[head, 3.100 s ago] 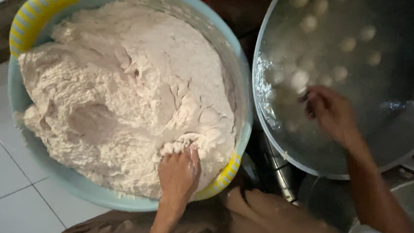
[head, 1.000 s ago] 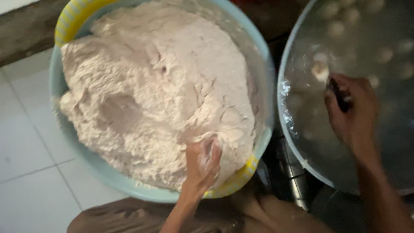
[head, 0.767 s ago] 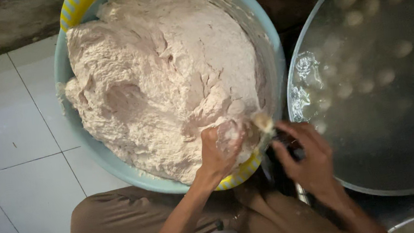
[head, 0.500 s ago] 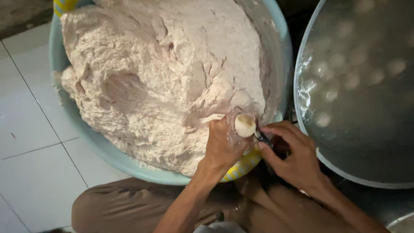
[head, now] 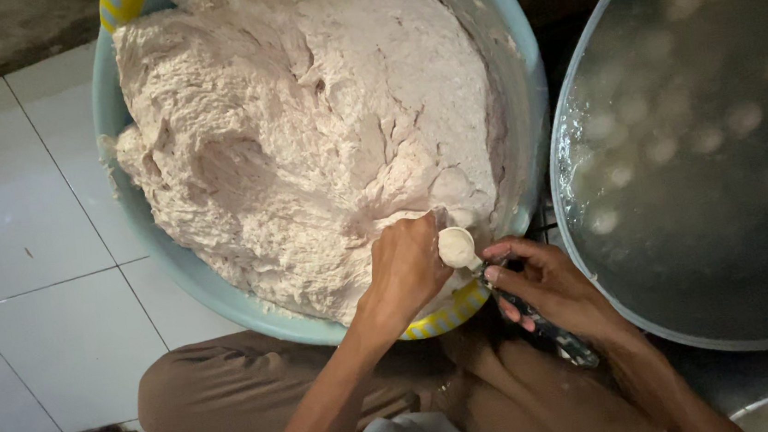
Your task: The person scoops dough from a large basin using a spoon and drops small portions into a pot of boiling water. The process is repeated continuously throughout the clip.
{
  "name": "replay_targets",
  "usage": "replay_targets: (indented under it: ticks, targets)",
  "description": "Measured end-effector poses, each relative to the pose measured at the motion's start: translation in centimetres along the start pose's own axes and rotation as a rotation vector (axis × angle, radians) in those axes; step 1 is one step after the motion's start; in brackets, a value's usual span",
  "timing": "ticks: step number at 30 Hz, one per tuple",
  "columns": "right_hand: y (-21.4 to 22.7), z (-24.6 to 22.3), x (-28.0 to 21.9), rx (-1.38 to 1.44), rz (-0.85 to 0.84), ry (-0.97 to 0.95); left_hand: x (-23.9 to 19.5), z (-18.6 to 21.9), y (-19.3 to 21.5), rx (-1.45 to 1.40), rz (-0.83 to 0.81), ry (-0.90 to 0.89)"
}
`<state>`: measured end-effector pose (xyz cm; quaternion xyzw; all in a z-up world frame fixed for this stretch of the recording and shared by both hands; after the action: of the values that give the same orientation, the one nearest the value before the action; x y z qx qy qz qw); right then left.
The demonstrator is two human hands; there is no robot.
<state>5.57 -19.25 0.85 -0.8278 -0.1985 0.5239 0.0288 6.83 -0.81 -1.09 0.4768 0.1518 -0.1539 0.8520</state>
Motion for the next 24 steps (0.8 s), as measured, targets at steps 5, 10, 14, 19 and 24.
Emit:
replay_targets:
  ticks: [5, 10, 14, 19, 24]
  targets:
    - [1.9, 0.2, -1.8, 0.023, 0.066, 0.017, -0.3, 0.0, 0.1, 0.04, 0.101, 0.017]
    - [8.5, -2.3, -3.5, 0.121, 0.225, 0.336, -3.8, 0.0, 1.3, 0.304, 0.559, -0.349]
    - [12.9, -4.9, -2.0, -0.544, 0.585, 0.448, -4.0, -3.3, -1.9, 0.369, 0.186, 0.009]
    - [11.9, -5.6, -0.7, -0.832, 0.628, 0.708, -3.5, -3.4, -1.9, 0.303, 0.08, 0.04]
    - [12.4, -5.5, -0.9, -0.661, 0.566, 0.64, -3.5, -3.5, 0.2, -0.246, 0.151, 0.023]
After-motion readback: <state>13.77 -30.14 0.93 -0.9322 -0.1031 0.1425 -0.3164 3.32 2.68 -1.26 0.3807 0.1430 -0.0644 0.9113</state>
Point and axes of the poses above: each hand's wrist, its own x-axis towards the middle knuckle, its own y-axis out of the back of the hand, z = x × y, the point moved 5 cm from there along x, towards the middle knuckle, and after that the axes turned 15 degrees about x, right-handed, at the moved point
